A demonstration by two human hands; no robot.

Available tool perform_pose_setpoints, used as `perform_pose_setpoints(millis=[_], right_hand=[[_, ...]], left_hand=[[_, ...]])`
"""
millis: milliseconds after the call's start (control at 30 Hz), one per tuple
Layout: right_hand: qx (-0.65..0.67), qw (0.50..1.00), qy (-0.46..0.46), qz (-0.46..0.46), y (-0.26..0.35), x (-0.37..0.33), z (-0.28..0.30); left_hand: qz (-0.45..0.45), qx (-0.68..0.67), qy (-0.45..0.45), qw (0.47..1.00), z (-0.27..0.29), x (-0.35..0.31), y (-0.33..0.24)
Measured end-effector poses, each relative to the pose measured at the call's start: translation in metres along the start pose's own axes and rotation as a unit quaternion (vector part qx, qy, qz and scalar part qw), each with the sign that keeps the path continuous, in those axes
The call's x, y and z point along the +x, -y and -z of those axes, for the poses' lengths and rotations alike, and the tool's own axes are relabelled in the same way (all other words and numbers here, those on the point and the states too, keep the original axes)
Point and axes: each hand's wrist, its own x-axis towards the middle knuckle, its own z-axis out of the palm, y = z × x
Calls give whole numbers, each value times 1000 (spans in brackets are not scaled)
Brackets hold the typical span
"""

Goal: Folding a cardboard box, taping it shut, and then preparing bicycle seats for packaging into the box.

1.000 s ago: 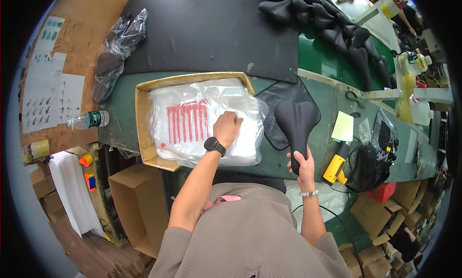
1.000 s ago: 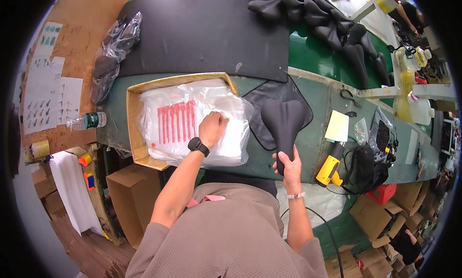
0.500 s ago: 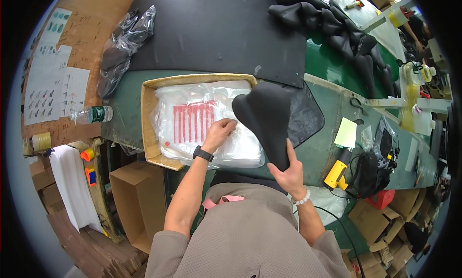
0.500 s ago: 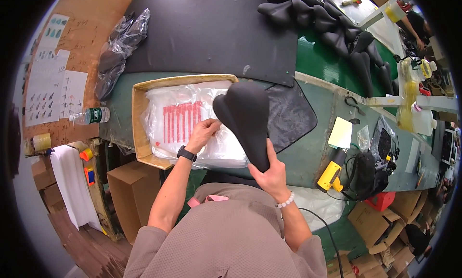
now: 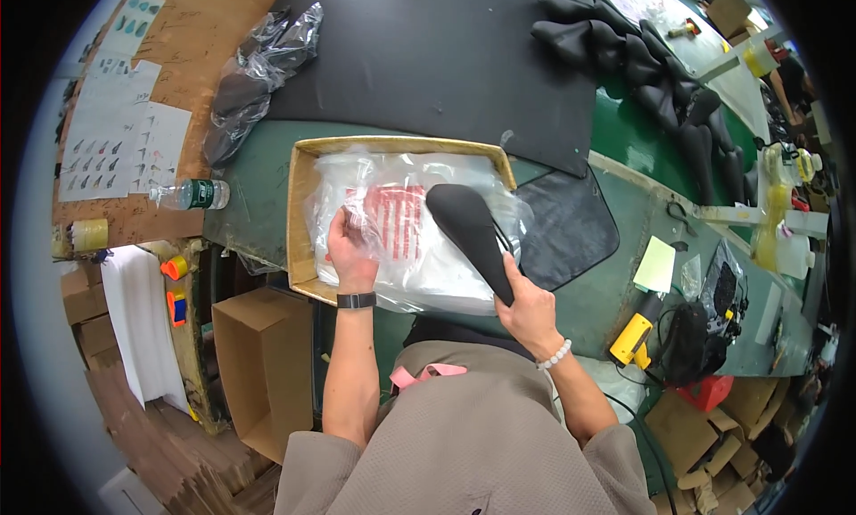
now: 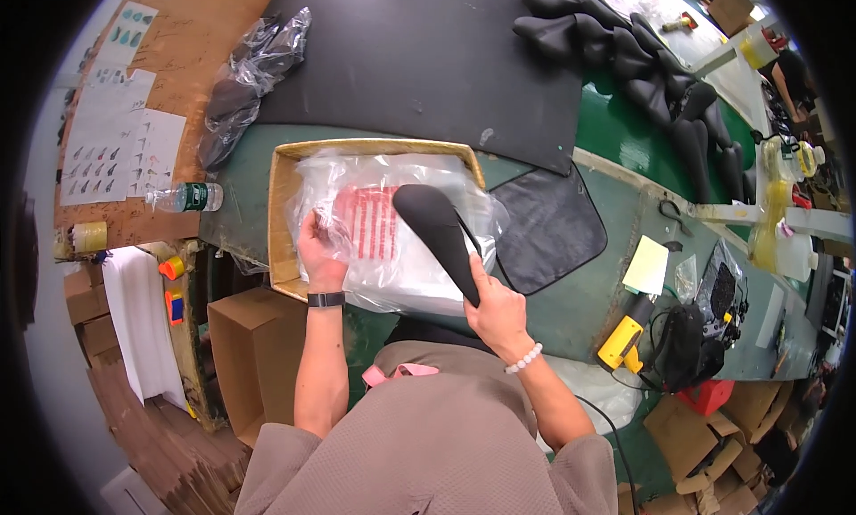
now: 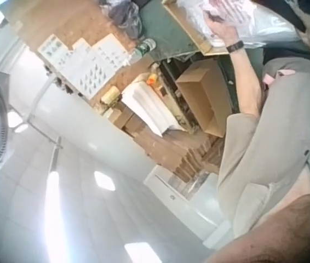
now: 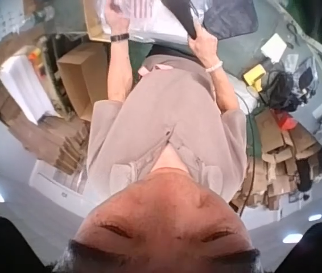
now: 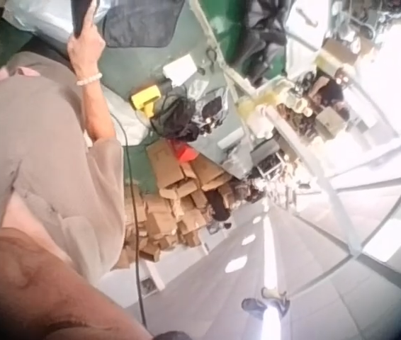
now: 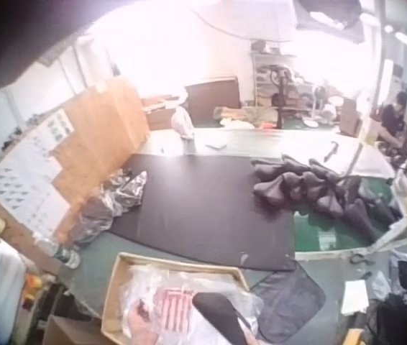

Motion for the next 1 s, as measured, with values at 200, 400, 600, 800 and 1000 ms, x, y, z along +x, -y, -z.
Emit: perform_pose_setpoints(millis=[200, 400, 600, 800, 1000], right_hand=[[186, 970, -153, 39, 38, 9, 20], [37, 989, -83, 120, 10, 10, 5], [-85, 993, 47, 62, 9, 7, -1], [8, 985, -7, 173, 0, 26, -10], [722, 676, 46, -137, 12, 15, 70]], left_hand=[[22, 451, 93, 887, 47, 9, 56], [172, 342, -16, 924, 38, 10, 102], [-75, 301, -14, 950, 30, 9, 55], [-373, 653, 495, 435, -76, -101, 79], [-451, 676, 232, 535, -44, -121, 4]])
